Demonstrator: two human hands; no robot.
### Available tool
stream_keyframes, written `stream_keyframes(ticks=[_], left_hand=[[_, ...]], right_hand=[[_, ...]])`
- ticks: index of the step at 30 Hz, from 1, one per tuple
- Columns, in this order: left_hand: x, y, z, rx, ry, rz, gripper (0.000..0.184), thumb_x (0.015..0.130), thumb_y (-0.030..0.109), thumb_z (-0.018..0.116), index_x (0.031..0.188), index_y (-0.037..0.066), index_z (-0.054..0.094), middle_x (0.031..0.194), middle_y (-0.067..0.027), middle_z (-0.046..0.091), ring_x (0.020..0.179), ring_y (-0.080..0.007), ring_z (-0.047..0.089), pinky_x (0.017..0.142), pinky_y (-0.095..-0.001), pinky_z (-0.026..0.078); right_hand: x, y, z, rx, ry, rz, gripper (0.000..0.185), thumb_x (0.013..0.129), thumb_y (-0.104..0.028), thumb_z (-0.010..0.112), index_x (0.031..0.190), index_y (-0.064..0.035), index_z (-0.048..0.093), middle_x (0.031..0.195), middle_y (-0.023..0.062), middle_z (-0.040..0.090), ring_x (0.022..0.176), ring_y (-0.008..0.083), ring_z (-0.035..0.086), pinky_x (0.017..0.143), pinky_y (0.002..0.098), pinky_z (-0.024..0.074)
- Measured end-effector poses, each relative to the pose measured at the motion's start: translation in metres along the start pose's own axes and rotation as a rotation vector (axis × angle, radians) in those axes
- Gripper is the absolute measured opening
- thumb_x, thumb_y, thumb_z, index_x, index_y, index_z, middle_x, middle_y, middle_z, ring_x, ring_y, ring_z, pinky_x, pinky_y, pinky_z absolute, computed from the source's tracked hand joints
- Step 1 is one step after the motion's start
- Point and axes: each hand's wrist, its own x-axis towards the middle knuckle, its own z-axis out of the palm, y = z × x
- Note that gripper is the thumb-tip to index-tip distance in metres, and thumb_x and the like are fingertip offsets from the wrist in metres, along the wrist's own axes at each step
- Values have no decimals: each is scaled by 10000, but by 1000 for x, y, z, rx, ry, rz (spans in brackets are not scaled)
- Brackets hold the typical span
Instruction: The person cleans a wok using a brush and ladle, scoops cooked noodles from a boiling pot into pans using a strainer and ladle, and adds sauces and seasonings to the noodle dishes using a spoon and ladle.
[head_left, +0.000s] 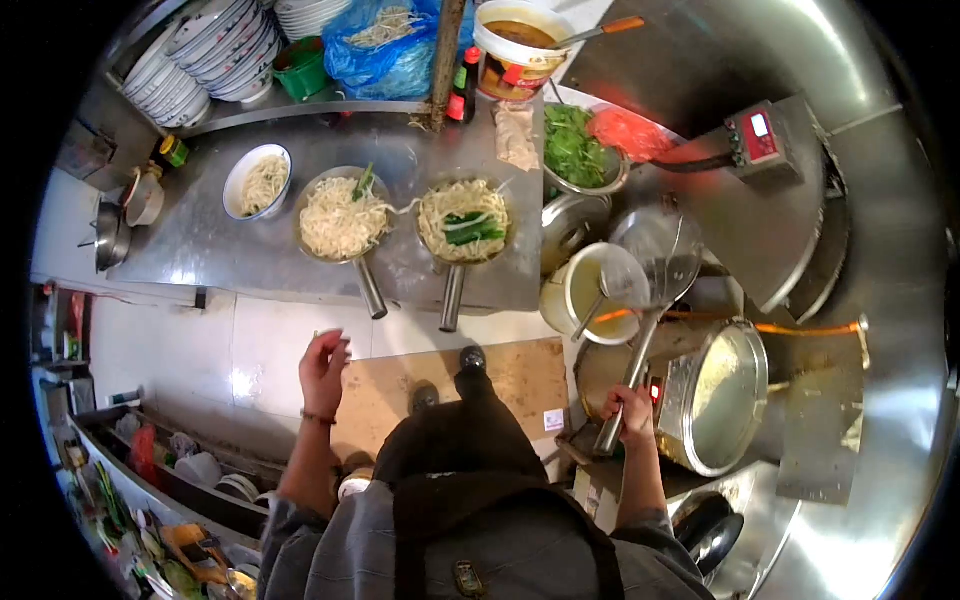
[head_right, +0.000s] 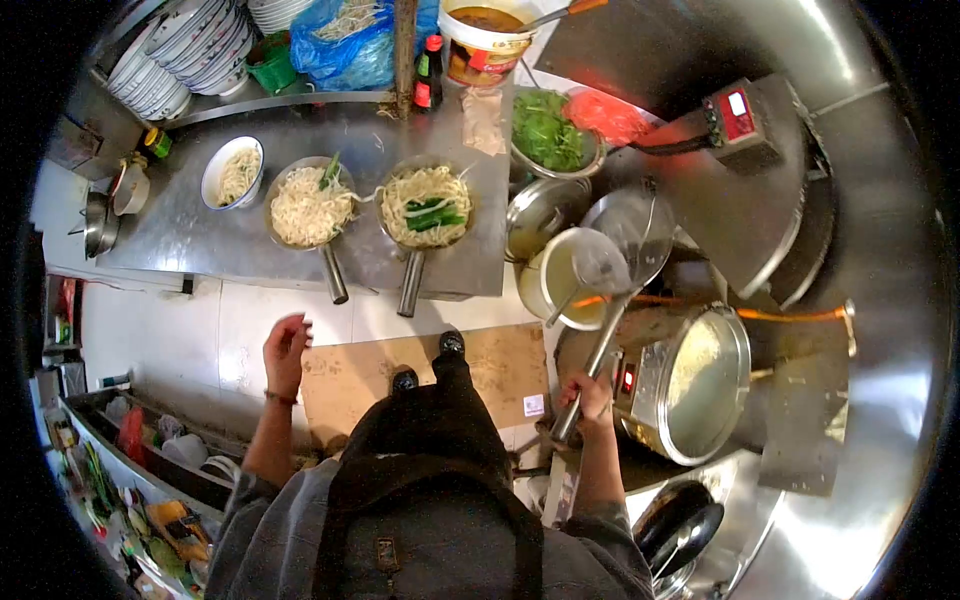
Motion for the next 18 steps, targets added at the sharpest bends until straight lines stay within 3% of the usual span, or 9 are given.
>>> stream_keyframes(ticks=[2, 6, 9, 11, 12, 14, 16, 17, 18], left_hand=[[51, 34, 37, 383, -43, 274, 217, 806, 27, 607, 1022, 43, 597, 910, -81, 609, 710, -151, 575, 631, -260, 485], [161, 63, 106, 665, -133, 198, 266, 745, 64, 639, 1008, 49, 606, 923, -137, 623, 703, -210, 589, 626, -299, 478], [230, 25, 140, 758, -166, 97, 390, 740, 103, 645, 1115, 57, 548, 982, -171, 619, 800, -280, 612, 697, -364, 484], [260, -12, 151, 937, -226, 320, 460, 724, 87, 627, 1162, 88, 487, 842, -142, 640, 780, -288, 620, 680, -400, 486], [266, -9, 155, 950, -217, 305, 460, 724, 87, 627, 1162, 88, 487, 842, -142, 640, 780, -288, 620, 680, -400, 486], [269, 12, 162, 1193, -371, -35, 472, 717, 80, 597, 1165, 109, 451, 878, -161, 642, 847, -349, 607, 738, -448, 475], [266, 30, 156, 1240, -301, -1, 361, 729, 74, 568, 1084, 90, 499, 844, -167, 637, 817, -358, 602, 717, -429, 481], [263, 45, 150, 1235, -243, 79, 293, 736, 86, 571, 1025, 76, 530, 829, -164, 636, 792, -354, 606, 702, -422, 483], [259, 62, 145, 1225, -187, 160, 228, 742, 99, 574, 967, 61, 561, 815, -161, 636, 766, -351, 609, 687, -415, 486]], right_hand=[[63, -8, -17, -125, 200, 95, 108, 829, -57, 471, 726, -43, 442, 575, 38, 425, 440, 133, 388, 420, 287, 367], [201, 16, -90, -10, 59, 322, 141, 829, -69, 467, 695, -58, 425, 544, 29, 404, 438, 136, 387, 419, 282, 365], [277, 44, -127, 126, -77, 412, 221, 847, -137, 446, 636, -77, 410, 533, 42, 414, 427, 170, 406, 410, 309, 377], [295, 55, -133, 32, -126, 315, 234, 844, -155, 451, 627, -73, 423, 539, 54, 433, 432, 179, 424, 404, 317, 384], [302, 57, -138, -64, -161, 198, 249, 842, -174, 455, 617, -68, 437, 545, 67, 453, 436, 188, 441, 398, 325, 390], [324, 67, -158, 59, -218, 362, 259, 831, -184, 457, 610, -49, 468, 577, 91, 493, 454, 216, 476, 400, 334, 420], [333, 70, -157, -107, -54, 457, 231, 831, -166, 451, 671, -9, 507, 590, 102, 503, 469, 235, 489, 415, 343, 445], [332, 68, -149, -173, 222, 487, 147, 834, -133, 460, 815, 6, 504, 661, 105, 522, 485, 232, 499, 421, 362, 448], [333, 69, -147, -182, 210, 499, 147, 834, -133, 460, 815, 6, 504, 661, 105, 522, 485, 232, 499, 421, 362, 448]])
